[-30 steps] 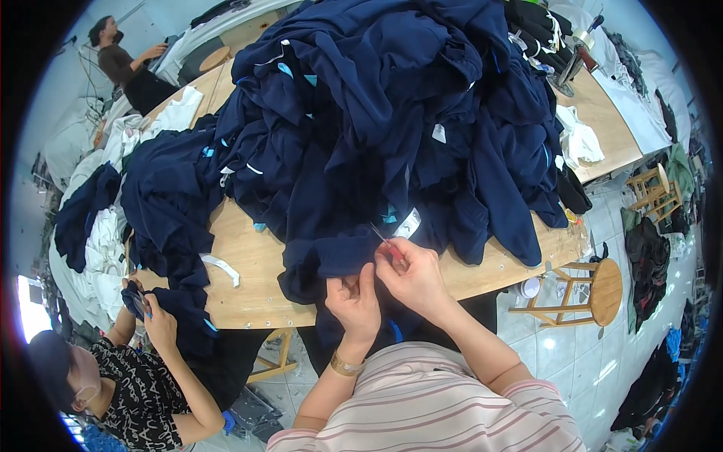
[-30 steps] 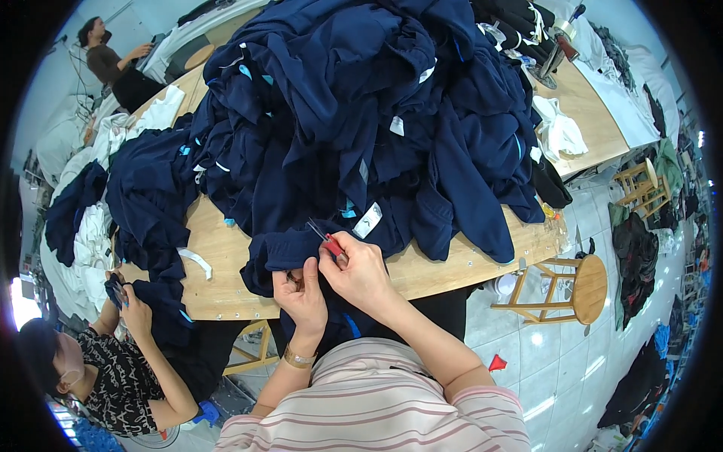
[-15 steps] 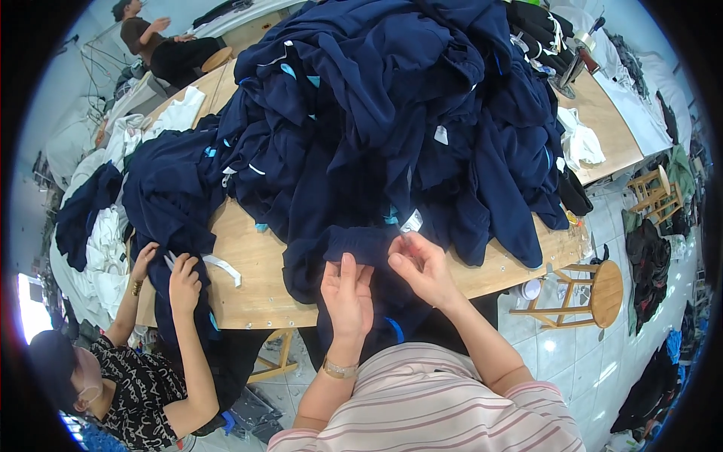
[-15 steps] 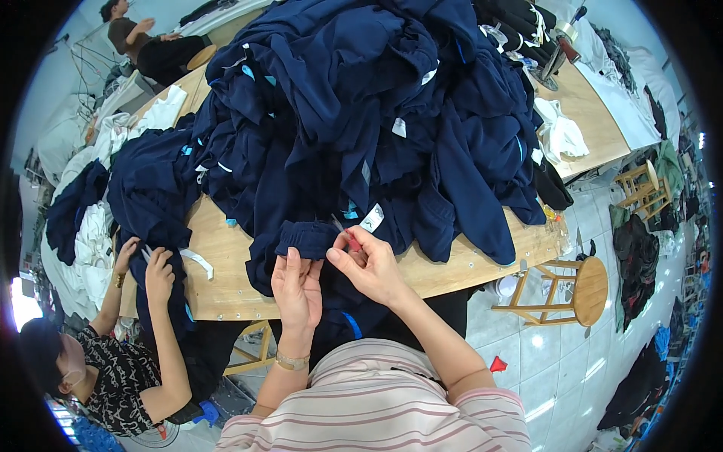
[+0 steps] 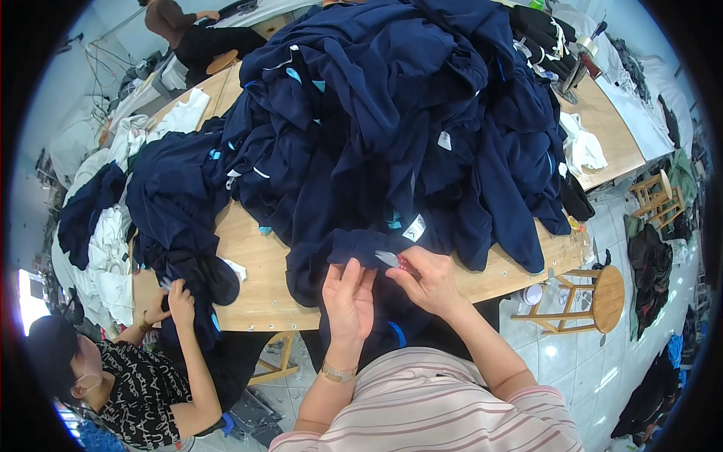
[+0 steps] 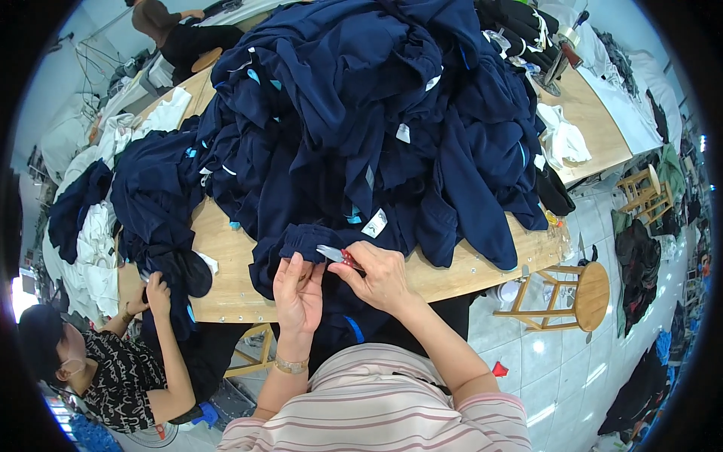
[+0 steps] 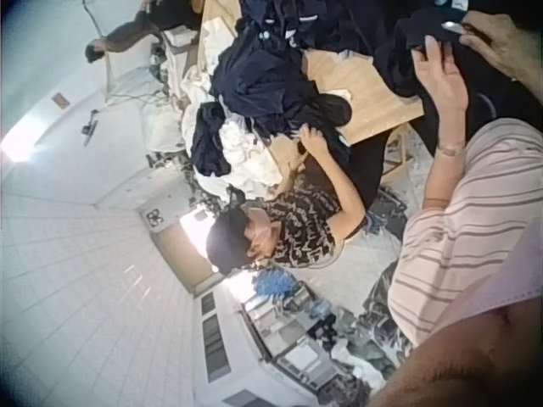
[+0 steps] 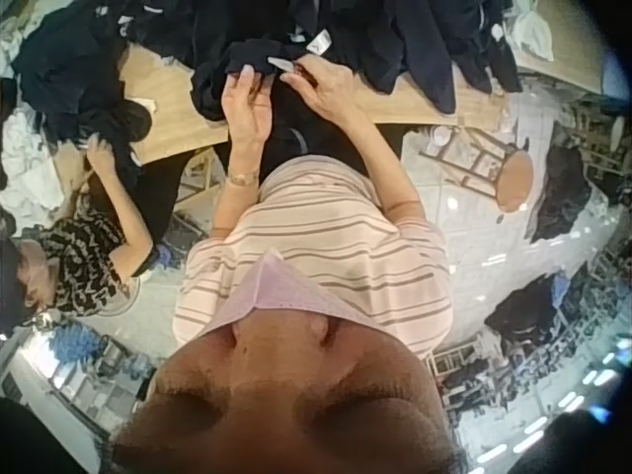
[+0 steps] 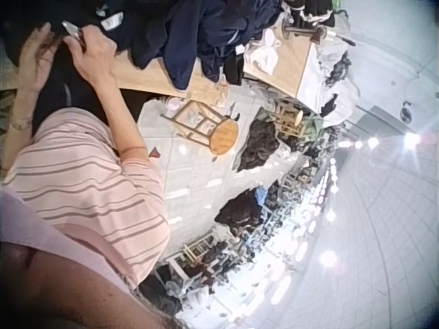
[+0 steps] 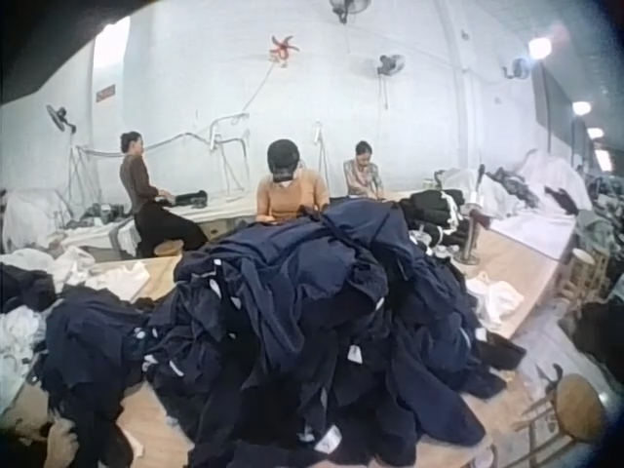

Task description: The recorder is using small scissors to trim loose threads and tags from blue garments at a manufacturing workbench.

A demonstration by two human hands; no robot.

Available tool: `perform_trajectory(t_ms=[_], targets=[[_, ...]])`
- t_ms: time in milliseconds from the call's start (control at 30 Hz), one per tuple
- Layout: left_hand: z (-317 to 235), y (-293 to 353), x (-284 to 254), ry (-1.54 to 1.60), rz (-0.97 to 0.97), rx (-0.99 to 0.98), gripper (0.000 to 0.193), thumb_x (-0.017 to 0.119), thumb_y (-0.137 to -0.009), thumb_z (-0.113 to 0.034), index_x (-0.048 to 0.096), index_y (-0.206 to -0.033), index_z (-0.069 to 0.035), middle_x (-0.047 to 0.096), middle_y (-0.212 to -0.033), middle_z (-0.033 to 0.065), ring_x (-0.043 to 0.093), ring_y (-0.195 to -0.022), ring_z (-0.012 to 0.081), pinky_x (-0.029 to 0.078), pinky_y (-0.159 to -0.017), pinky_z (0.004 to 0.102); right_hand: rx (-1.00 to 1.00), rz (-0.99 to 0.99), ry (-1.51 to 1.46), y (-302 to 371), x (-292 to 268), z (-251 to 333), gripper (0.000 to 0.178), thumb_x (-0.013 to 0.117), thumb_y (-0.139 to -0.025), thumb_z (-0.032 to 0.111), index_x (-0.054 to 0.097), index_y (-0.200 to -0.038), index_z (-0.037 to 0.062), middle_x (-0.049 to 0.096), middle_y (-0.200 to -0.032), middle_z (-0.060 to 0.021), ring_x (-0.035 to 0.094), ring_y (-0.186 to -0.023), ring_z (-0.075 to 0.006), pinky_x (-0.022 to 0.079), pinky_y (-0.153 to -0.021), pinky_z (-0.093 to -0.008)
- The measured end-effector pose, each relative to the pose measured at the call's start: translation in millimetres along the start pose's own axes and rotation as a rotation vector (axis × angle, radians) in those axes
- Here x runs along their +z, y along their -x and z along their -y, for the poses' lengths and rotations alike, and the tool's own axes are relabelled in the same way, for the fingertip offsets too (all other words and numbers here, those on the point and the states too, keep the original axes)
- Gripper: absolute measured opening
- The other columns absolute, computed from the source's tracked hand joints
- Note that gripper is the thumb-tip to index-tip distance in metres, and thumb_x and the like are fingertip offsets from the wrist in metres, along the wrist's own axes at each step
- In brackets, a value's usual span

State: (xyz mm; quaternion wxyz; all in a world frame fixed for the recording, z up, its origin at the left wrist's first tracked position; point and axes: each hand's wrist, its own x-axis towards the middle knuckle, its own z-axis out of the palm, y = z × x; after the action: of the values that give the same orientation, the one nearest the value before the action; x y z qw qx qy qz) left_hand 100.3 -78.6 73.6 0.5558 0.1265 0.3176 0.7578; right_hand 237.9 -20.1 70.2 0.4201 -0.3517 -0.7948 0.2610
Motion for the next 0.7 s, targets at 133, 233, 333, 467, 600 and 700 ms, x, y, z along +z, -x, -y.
perform_trajectory(t_ms=[133,233,333,467,600,700], targets=[[-0.4,0.7,-0.4,0.015,-0.002,-0.014,0.024,0.057,-0.089,-0.005,0.051,-0.112,0.000,0.059,-0.107,0.0091,0.058,-0.099,0.0182,0.046,-0.093,0.0317,-0.060,-0.038,0.082,1.0,1.6,-2.9,0.033,0.069,-0.078,0.035,0.056,-0.073,0.0056,0.053,-0.061,-0.0053,0.053,-0.049,-0.0205,0.040,-0.045,-0.0296],[2.2,-0.7,-4.1,-0.013,0.020,0.016,0.024,0.058,-0.089,-0.005,0.052,-0.112,0.000,0.058,-0.106,0.0085,0.058,-0.098,0.0175,0.046,-0.092,0.0313,-0.110,-0.017,0.155,0.3,-0.2,-4.2,0.032,0.069,-0.078,0.036,0.056,-0.073,0.0069,0.051,-0.060,-0.0038,0.052,-0.048,-0.0195,0.039,-0.045,-0.0292],[3.1,-0.6,-5.1,-0.045,0.020,0.045,0.023,0.058,-0.089,-0.004,0.051,-0.111,0.000,0.058,-0.105,0.0081,0.057,-0.097,0.0168,0.046,-0.092,0.0311,-0.165,-0.023,0.217,-2.2,-3.0,-2.1,0.032,0.069,-0.078,0.037,0.057,-0.074,0.0077,0.049,-0.060,-0.0023,0.052,-0.048,-0.0186,0.038,-0.044,-0.0284],[4.7,0.0,-5.5,-0.093,0.020,0.080,0.025,0.059,-0.088,-0.003,0.050,-0.111,-0.001,0.058,-0.103,0.0075,0.057,-0.095,0.0159,0.046,-0.091,0.0303,-0.194,-0.003,0.232,-3.3,-5.2,-1.6,0.033,0.069,-0.077,0.038,0.057,-0.075,0.0079,0.048,-0.060,-0.0021,0.052,-0.048,-0.0178,0.038,-0.044,-0.0280],[2.3,1.2,-2.5,-0.109,0.029,0.094,0.025,0.059,-0.088,-0.003,0.050,-0.111,-0.001,0.059,-0.101,0.0072,0.057,-0.093,0.0150,0.046,-0.090,0.0295,-0.208,0.014,0.254,-3.9,-8.1,-2.0,0.033,0.069,-0.078,0.039,0.057,-0.075,0.0078,0.048,-0.060,-0.0024,0.052,-0.048,-0.0174,0.038,-0.044,-0.0279],[3.0,1.4,0.2,-0.116,0.021,0.098,0.025,0.059,-0.088,-0.002,0.049,-0.111,0.000,0.059,-0.099,0.0071,0.057,-0.092,0.0140,0.046,-0.089,0.0289,-0.206,0.009,0.232,-3.5,-6.7,-3.0,0.032,0.068,-0.078,0.038,0.058,-0.075,0.0078,0.048,-0.060,-0.0024,0.052,-0.048,-0.0174,0.038,-0.043,-0.0279]])
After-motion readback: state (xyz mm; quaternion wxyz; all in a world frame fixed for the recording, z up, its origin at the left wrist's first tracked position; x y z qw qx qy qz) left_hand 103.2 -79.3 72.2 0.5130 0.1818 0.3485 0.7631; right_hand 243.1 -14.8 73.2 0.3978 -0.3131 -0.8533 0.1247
